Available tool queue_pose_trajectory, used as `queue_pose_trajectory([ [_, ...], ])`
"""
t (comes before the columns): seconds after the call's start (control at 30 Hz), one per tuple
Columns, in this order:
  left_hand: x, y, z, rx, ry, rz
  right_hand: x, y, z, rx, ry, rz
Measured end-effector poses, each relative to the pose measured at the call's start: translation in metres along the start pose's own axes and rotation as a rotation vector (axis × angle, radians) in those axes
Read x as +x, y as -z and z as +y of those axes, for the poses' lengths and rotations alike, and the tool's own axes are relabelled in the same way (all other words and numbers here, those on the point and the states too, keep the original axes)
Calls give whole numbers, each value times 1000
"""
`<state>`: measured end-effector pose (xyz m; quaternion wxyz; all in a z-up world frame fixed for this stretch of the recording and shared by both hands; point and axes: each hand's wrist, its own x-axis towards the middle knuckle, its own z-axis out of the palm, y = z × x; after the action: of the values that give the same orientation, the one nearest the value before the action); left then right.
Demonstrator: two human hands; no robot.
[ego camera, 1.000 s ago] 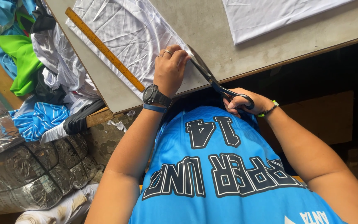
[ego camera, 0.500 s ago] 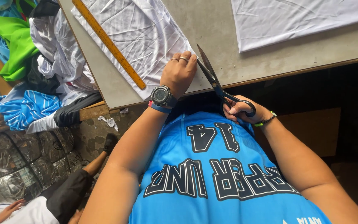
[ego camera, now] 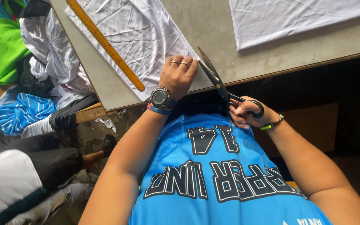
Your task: The person uses a wooden ruler to measure and align a white fabric on a table, then cuts the material with large scissors. After cutting, the person gathers the fabric and ruler and walks through a cluttered room.
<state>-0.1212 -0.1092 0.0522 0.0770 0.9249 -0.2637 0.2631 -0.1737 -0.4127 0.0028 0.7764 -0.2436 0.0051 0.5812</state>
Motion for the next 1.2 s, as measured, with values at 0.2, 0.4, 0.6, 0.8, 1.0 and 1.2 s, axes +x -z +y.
queue_pose_trajectory([
  [0.2,1,2,3,-7,-3,15,-3,3,4,-11,11,-16],
  [0.4,8,12,1,-18,-11,1,-4,-13,-10,-146,47,111],
  [0.6,4,8,4,-30,-17,8,-10,-10,-10,-173,17,119],
  [0.8,5,9,5,-54,-29,5,3,-7,-17,-221,21,94],
  [1.0,6,11,2,-38,-16,10,8,-6,-22,-248,10,69],
  [1.2,3,7,6,-57,-22,42,4,-2,-19,-231,-8,110],
])
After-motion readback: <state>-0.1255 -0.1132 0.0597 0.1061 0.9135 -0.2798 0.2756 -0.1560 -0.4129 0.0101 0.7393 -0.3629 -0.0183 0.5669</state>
